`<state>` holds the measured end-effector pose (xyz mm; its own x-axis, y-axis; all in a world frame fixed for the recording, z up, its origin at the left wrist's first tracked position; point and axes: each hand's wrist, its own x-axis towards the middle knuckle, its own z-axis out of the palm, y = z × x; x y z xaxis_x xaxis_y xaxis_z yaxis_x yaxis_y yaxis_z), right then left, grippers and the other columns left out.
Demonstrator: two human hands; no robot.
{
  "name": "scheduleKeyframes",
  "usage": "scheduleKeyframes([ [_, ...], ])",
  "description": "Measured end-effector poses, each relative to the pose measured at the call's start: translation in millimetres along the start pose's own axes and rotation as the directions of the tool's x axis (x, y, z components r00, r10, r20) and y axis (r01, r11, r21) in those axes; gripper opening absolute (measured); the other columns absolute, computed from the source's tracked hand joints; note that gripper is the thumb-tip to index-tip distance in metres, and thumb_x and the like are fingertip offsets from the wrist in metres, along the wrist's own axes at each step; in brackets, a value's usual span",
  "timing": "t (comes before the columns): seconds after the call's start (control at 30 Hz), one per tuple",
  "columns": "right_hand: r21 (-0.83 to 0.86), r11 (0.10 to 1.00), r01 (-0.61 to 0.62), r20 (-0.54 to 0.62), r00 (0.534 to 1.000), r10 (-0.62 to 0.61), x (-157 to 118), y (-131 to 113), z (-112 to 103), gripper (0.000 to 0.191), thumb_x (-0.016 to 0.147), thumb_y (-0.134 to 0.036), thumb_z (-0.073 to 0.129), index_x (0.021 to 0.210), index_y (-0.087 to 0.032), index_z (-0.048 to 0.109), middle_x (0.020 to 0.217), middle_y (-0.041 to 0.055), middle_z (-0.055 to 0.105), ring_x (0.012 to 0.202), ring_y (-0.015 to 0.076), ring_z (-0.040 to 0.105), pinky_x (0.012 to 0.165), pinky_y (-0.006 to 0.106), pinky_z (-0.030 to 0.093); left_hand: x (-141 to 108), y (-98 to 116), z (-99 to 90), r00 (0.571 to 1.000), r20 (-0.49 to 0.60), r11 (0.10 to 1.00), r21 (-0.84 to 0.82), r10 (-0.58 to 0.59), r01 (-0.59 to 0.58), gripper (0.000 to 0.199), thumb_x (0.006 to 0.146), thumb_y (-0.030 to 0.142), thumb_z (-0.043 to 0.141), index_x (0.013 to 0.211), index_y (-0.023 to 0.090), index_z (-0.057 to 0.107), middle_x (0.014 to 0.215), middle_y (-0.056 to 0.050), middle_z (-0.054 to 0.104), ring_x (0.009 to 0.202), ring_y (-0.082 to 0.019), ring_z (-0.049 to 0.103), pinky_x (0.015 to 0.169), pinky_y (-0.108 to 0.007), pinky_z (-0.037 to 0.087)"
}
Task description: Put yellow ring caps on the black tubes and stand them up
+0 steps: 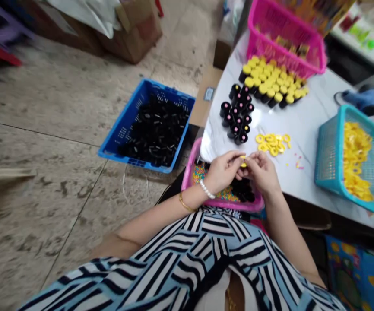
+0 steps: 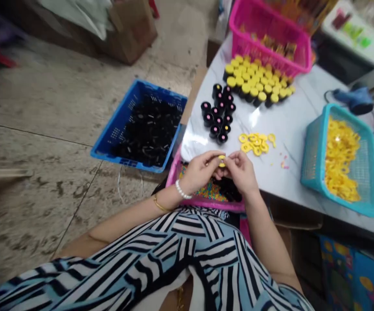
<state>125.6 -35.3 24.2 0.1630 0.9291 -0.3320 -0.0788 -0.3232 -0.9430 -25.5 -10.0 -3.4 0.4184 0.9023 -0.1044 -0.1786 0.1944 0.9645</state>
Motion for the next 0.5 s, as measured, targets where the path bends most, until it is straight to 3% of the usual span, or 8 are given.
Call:
scheduleKeyframes([
  [0.1,-0.004,1.000,0.016,-0.020,1.000,-0.016,-4.9,5.2,-7.6,0.031,0.082,-0.043,0.083,0.093,-0.021,0.065,0.078,-0.0021,0.069,0.065,0.0101,0.065,0.063,0.023,0.059,-0.8,-5.5,-10.8,0.961,0.038,0.917,0.291,0.273,-0.272,0.037,0.095,0.027,0.070,0.130,0.016,0.068,0.102,-0.008,0.077,0.079,-0.015,0.075,0.073,-0.026,0.062],
  [0.2,-0.026,0.999,0.028,0.027,0.999,-0.027,-10.4,4.0,-24.0,0.028,0.086,-0.041,0.078,0.103,-0.019,0.076,0.086,0.0031,0.075,0.067,0.0116,0.067,0.065,0.025,0.059,-0.2,-6.0,-17.5,0.855,0.138,0.703,0.513,0.499,-0.493,0.028,0.098,0.023,0.066,0.124,0.015,0.070,0.118,-0.012,0.075,0.106,-0.021,0.073,0.097,-0.035,0.060],
  [0.3,-0.051,0.998,0.027,0.078,0.997,-0.023,-8.5,0.3,-41.6,0.026,0.087,-0.035,0.078,0.108,-0.019,0.079,0.084,0.0041,0.076,0.064,0.0103,0.067,0.067,0.024,0.058,1.4,-7.5,-16.8,0.805,0.213,0.593,0.579,0.553,-0.560,0.031,0.101,0.023,0.061,0.130,0.012,0.063,0.120,-0.014,0.072,0.111,-0.022,0.070,0.100,-0.036,0.058],
  [0.4,-0.056,0.998,0.021,0.166,0.986,-0.011,3.4,-6.2,-50.3,0.022,0.084,-0.033,0.083,0.100,-0.019,0.076,0.076,0.0019,0.074,0.062,0.0101,0.067,0.065,0.023,0.057,3.9,-7.2,-13.3,0.820,0.215,0.579,0.615,0.531,-0.536,0.028,0.096,0.017,0.063,0.124,0.013,0.063,0.109,-0.011,0.072,0.099,-0.020,0.070,0.089,-0.032,0.059],
  [0.5,-0.084,0.996,-0.024,0.294,0.955,0.048,16.6,-17.9,-44.0,0.029,0.080,-0.036,0.086,0.093,-0.019,0.067,0.067,-0.0022,0.068,0.051,0.0093,0.060,0.050,0.021,0.050,6.2,-3.0,-12.1,0.841,0.210,0.595,0.623,0.499,-0.509,0.022,0.092,0.013,0.063,0.113,0.015,0.066,0.101,-0.007,0.070,0.089,-0.017,0.068,0.081,-0.028,0.057],
])
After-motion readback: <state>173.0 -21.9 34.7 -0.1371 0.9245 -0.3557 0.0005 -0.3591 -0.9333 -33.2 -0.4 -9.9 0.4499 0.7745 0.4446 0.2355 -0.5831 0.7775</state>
